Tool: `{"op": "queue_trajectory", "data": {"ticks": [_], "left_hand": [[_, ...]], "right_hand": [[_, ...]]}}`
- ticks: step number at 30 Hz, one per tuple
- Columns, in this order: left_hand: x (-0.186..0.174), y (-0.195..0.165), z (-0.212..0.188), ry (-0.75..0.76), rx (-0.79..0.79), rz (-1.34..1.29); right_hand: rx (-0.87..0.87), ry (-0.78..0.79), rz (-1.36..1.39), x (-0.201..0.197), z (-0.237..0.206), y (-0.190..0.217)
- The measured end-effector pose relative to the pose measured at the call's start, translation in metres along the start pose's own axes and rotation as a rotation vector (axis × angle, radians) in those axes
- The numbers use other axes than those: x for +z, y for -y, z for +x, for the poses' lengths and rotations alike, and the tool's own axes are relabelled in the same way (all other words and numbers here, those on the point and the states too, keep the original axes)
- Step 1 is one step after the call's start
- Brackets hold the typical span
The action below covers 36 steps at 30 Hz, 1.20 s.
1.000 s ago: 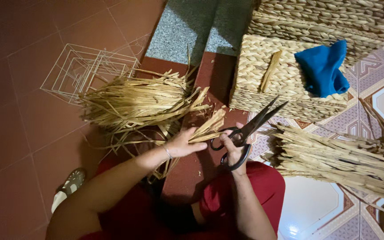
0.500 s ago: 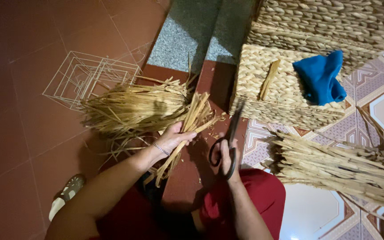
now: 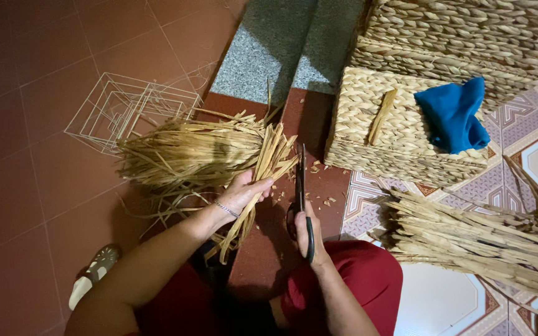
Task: The person sits on the floor and uses shears to cut dried plant stems into shorter pieces. The cut pieces are placed into a pile on the floor while the person continues trimming the remaining stems.
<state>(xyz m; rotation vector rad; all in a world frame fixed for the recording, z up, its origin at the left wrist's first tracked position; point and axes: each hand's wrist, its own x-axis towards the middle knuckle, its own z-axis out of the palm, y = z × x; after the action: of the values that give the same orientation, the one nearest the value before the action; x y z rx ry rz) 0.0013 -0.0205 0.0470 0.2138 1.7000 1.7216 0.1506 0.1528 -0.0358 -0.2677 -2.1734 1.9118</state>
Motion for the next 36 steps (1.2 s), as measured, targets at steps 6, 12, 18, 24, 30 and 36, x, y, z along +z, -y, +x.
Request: {"op": "queue_trajectory", "data": {"ticks": [6,12,18,24,30,36], "left_hand": [[0.005,0.000,0.000,0.019,0.030,0.051],[0.007,0.008,0.002,0.059,0.022,0.047],[0.006,0.012,0.000,0.045,-0.036,0.106],[-0.005,0.006,0.005,0.016,-0.042,0.110],[-0.018,0.012,0.010,-0.051,-0.028,0.364],[-0.028,0.001,0.006,-0.149,0.091,0.320]], "right_hand": [[-0.024,0.021,0.145,0.002,-0.002,0.007],[-0.039,-0.055,0.212,0.007,-0.004,0.019],[0.151,-0.130,0.348,-0.008,0.000,0.024],[0.212,-0.101,-0.655,-0.018,0.015,0.019],[0.321,0.074,-0.976,-0.005,0.018,-0.004],[0.332,0.176,-1.080,-0.001,0.014,-0.033]]}}
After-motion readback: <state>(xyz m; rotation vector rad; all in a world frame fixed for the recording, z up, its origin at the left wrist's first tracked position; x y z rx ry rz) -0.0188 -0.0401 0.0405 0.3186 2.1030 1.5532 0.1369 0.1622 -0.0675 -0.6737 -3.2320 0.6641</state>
